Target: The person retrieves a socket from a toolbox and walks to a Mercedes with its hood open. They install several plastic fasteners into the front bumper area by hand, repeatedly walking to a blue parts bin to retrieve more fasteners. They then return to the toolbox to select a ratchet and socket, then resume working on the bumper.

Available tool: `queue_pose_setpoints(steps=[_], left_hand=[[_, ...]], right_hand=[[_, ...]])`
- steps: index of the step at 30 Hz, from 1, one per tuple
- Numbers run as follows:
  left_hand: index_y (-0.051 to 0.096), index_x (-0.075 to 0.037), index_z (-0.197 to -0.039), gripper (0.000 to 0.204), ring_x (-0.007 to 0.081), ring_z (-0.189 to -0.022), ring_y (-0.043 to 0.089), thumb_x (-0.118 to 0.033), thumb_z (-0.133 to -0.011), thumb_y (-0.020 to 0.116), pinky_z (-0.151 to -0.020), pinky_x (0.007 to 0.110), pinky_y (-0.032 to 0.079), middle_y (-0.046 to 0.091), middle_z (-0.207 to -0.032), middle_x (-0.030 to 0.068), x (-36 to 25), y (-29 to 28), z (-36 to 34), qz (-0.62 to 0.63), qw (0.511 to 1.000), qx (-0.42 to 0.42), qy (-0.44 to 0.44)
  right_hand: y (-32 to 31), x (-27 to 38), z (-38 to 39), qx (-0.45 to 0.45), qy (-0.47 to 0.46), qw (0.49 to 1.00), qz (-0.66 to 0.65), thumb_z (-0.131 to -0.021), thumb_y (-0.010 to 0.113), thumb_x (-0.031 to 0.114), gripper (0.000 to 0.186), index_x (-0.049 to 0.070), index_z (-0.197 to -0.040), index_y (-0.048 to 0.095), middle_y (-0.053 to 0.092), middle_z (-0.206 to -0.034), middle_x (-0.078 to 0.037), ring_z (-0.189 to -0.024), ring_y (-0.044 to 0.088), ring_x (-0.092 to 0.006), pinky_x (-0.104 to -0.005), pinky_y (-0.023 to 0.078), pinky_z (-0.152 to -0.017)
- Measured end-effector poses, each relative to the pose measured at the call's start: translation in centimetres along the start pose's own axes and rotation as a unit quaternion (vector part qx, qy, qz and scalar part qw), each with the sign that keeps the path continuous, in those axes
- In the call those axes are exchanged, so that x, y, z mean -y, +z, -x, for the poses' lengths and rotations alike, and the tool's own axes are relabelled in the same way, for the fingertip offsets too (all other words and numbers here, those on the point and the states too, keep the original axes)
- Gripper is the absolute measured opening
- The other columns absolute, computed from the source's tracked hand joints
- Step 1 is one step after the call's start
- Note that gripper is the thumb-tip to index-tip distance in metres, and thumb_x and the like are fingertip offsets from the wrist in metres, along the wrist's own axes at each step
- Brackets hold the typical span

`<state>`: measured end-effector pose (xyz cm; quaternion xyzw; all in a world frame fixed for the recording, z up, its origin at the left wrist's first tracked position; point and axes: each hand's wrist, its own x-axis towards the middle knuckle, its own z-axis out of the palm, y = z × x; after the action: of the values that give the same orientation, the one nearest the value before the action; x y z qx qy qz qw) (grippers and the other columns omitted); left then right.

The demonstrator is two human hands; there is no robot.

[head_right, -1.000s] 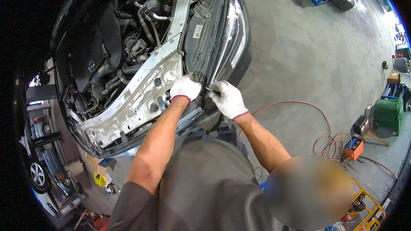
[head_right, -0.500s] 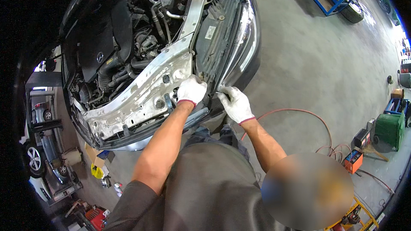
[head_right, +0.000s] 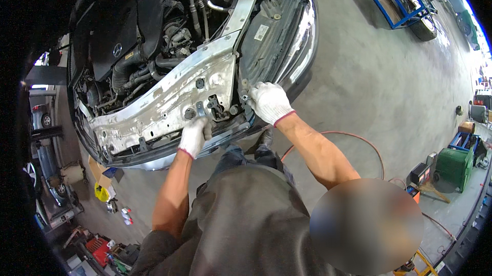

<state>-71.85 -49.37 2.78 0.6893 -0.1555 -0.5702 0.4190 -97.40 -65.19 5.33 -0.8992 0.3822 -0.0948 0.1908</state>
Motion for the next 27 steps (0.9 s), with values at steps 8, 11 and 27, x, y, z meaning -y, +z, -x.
queue_pose_setpoints(steps=[8, 11, 27], left_hand=[[0.065, -0.001, -0.117, 0.030, 0.0107, -0.063, 0.056, -0.029, -0.108, 0.056, -0.055, 0.027, 0.048, 0.062, -0.084, 0.0014, 2.1, 1.7, 5.9, -0.013, 0.986, 0.157, -0.057], [0.065, -0.002, -0.118, 0.031, 0.0117, -0.071, 0.061, -0.029, -0.107, 0.056, -0.063, 0.028, 0.054, 0.067, -0.092, 0.0034, 2.1, 5.0, 4.8, -0.107, 0.967, 0.210, -0.097], [0.067, -0.001, -0.122, 0.045, 0.0480, -0.113, 0.064, -0.039, -0.101, 0.054, -0.100, 0.052, 0.051, 0.068, -0.118, 0.0305, 6.4, 11.0, -2.0, -0.407, 0.900, 0.134, 0.076]], right_hand=[[1.3, 1.2, -3.4, 0.052, -0.074, 0.981, 0.171, -0.085, 0.064, 0.019, 0.013, 0.009, -0.087, 0.073, 0.073, -0.089, -0.010, -0.082, 0.072, -0.0290, -0.0441, 0.054, -0.074], [1.7, 2.5, -4.7, 0.089, -0.084, 0.967, 0.222, -0.084, 0.062, 0.014, 0.016, 0.008, -0.088, 0.076, 0.074, -0.088, -0.012, -0.083, 0.074, -0.0303, -0.0442, 0.055, -0.074], [-1.5, 1.3, -4.1, 0.125, -0.084, 0.986, 0.076, -0.082, 0.075, 0.025, 0.053, 0.015, -0.133, 0.063, 0.068, -0.110, -0.015, -0.099, 0.069, -0.0372, -0.0492, 0.056, -0.084]])
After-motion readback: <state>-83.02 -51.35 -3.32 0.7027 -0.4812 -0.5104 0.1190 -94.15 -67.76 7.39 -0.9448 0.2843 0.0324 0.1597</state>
